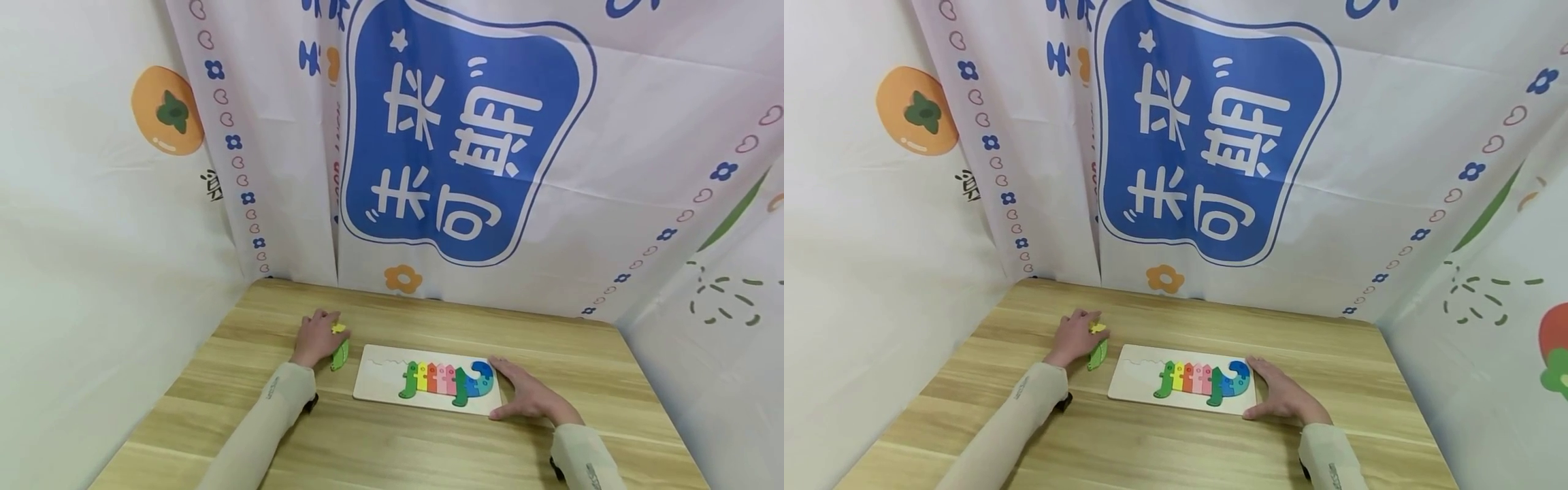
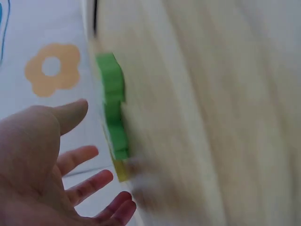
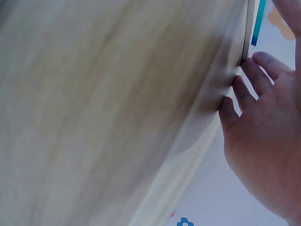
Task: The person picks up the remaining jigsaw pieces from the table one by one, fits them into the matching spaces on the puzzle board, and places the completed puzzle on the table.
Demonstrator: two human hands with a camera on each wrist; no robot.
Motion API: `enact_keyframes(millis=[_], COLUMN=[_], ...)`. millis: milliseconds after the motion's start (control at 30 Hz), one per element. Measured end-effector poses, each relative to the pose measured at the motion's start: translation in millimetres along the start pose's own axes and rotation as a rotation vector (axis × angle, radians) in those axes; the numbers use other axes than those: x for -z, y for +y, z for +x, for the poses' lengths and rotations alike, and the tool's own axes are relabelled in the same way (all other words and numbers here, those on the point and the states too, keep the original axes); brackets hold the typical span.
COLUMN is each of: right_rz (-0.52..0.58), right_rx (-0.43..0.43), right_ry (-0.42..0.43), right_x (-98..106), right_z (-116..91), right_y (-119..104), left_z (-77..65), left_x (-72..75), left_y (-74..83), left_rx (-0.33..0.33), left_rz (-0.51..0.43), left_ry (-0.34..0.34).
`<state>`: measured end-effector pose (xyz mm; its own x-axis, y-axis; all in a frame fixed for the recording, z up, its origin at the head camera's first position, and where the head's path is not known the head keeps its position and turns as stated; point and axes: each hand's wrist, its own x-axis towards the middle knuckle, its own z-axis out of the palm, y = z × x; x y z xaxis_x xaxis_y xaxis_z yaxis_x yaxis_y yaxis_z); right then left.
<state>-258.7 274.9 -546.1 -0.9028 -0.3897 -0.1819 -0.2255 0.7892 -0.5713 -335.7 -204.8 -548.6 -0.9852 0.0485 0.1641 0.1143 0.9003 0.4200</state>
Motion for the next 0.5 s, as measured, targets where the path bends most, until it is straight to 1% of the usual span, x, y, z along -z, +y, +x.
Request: enact_keyframes(millis=[100,267,400,500], right_rz=[0.0,-0.003,-0.004,-0.003], right_rx=[0.0,0.002,0.003,0.005], right_ry=[-0.001,0.002,0.0,-0.001], right_x=[0.2,0.3,0.1,-0.5], right_z=[-0.4,-1.4,-1.3,-0.8], right_y=[0.2,0.0,0.7,1.2], left_z=[1.7,0.5,-1.1,-1.8], left_x=[1.9,3.0,-0.9,-3.0], left_y=[0.7,12.1,18.8,20.9], left_rx=[-0.009,-0.041,-0.077,-0.104], left_rz=[0.036,0.014,-0.005,-0.023], left_ry=[-0.041,-0.118,-0.129,-0.113])
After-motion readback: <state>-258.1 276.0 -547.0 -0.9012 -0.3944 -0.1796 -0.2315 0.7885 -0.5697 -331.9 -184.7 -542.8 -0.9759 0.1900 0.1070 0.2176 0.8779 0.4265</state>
